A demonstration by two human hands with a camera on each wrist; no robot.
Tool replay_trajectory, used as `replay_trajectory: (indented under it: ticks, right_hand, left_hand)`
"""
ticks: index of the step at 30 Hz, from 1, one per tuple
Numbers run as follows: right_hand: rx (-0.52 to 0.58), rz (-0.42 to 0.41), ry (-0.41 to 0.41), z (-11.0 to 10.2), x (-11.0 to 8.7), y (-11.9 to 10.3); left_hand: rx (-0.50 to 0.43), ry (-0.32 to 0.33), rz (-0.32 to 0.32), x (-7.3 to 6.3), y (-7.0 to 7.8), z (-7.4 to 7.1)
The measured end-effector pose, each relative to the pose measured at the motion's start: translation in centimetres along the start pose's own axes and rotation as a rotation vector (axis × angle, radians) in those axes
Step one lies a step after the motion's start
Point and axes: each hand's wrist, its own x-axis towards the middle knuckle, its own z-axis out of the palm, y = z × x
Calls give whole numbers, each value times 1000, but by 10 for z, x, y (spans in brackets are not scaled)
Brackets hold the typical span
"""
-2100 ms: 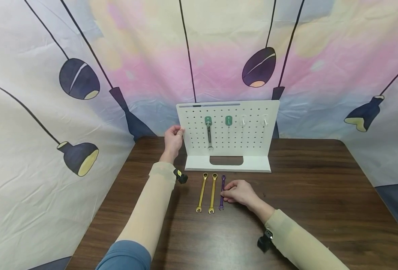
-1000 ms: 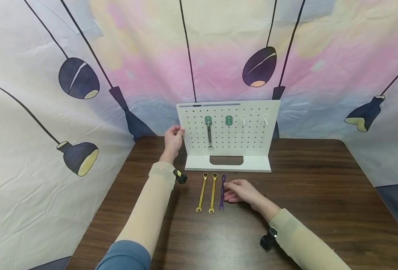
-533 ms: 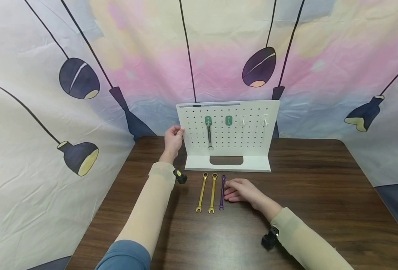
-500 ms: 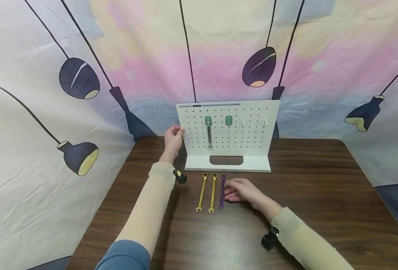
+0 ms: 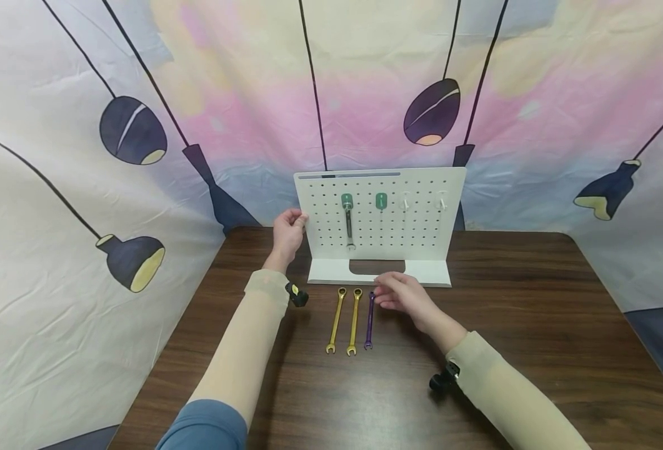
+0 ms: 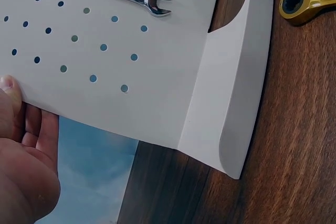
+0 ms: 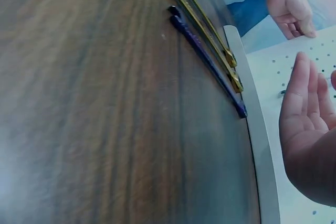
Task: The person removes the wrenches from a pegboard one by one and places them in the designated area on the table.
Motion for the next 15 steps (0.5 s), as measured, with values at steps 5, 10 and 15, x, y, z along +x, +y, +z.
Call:
replay_trajectory:
  ticks: [5,10,15]
  right_hand:
    - [35,-26,37,5,14,-5]
    - [72,-85,79,11,28,-8]
    - [92,-156,103,17,40,-6]
  left_hand:
    - [5,11,-16,0,0,-1]
    - [6,3,-7,0,0,-1]
    - [5,-2,0,0,0,0]
